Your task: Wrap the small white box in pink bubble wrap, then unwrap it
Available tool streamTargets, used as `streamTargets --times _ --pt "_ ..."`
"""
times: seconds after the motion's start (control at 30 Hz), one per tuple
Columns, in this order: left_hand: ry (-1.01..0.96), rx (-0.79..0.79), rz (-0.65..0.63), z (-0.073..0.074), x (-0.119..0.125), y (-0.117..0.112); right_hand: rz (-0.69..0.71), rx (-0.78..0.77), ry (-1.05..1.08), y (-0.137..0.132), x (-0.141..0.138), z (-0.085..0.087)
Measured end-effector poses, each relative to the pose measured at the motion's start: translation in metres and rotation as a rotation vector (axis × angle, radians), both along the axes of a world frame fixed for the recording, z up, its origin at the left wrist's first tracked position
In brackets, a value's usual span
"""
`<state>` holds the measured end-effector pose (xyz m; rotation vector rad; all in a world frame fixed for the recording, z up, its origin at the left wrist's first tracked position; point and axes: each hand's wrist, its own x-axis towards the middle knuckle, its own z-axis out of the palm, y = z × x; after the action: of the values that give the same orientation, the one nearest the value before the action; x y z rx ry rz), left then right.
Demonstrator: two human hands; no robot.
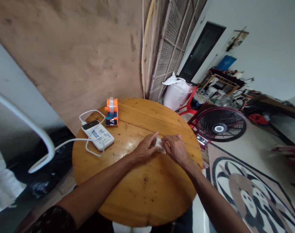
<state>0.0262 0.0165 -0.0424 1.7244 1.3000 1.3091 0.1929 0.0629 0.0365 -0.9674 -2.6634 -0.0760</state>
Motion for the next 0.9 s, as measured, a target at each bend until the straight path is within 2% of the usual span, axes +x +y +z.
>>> streamTargets --times 0.27,0.47,0.63,0.77,0.9 --pt "-0.122 -0.038 -0.038 0.001 -0.002 0.0 0.057 0.162 -0.126 -0.002 -0.007 -0.002" --pt "-0.115 -0.043 -0.021 0.001 -0.001 0.002 0.07 0.241 -0.162 -0.009 -0.006 -0.016" --pt "-0.012 -0.003 0.022 -0.003 -0.003 0.004 0.053 0.169 -0.103 -0.016 -0.001 -0.013" --pt "-0.001 -0.009 0.009 -0.003 -0.004 0.002 -0.012 0.077 0.124 -0.022 0.019 -0.006" --pt "0.003 -0.026 0.003 0.0 -0.005 0.002 -0.115 -0.059 0.308 -0.024 0.042 -0.023"
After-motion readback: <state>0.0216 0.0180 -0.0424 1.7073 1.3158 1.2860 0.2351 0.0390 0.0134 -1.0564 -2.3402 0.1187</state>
